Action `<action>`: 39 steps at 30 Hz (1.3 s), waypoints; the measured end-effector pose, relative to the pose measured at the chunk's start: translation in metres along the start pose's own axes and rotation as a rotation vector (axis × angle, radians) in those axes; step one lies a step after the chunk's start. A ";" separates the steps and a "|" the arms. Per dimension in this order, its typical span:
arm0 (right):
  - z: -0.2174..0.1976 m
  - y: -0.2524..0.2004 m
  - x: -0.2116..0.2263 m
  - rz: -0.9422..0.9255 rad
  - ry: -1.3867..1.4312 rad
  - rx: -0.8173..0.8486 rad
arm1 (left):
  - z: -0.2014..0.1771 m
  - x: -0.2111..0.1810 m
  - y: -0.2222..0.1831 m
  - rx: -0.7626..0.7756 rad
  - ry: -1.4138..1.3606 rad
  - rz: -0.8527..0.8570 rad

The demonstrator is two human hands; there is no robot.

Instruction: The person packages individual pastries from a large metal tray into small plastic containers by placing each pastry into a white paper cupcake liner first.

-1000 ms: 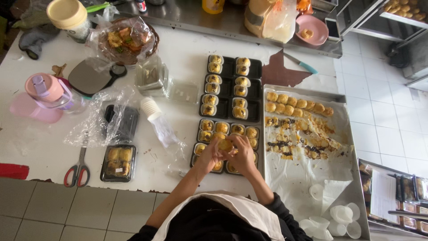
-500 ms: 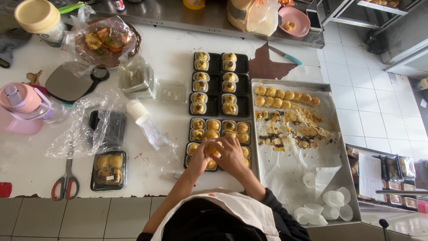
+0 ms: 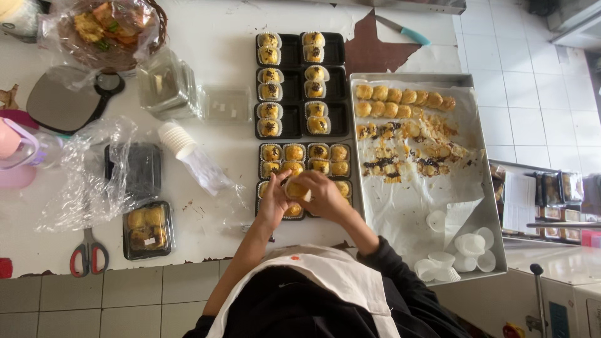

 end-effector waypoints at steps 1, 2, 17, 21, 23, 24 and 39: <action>-0.001 0.004 -0.014 0.002 -0.033 -0.028 | 0.003 -0.007 -0.002 0.031 0.012 0.042; -0.005 0.009 -0.031 0.004 -0.066 -0.055 | 0.008 -0.014 -0.005 0.063 0.024 0.084; 0.006 0.078 -0.222 0.167 -0.446 -0.010 | 0.022 -0.051 -0.018 -0.050 0.295 0.147; 0.003 0.083 -0.213 0.126 -0.381 0.028 | 0.024 -0.047 -0.016 -0.060 0.309 0.130; -0.004 0.084 -0.204 0.122 -0.343 0.054 | 0.028 -0.046 -0.016 -0.047 0.330 0.122; -0.009 0.083 -0.201 0.133 -0.303 0.067 | 0.030 -0.046 -0.016 -0.048 0.337 0.121; -0.122 -0.229 -0.243 1.127 -0.616 -0.289 | 0.023 -0.027 -0.014 0.017 0.336 0.040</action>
Point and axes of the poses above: each hand's wrist, its own y-axis towards the middle knuckle, its own z-axis out of the palm, x = y × z, the point moved 7 cm from there along y, towards the middle knuckle, and after that the axes turned 14 degrees about -y, right-handed, at the moved point
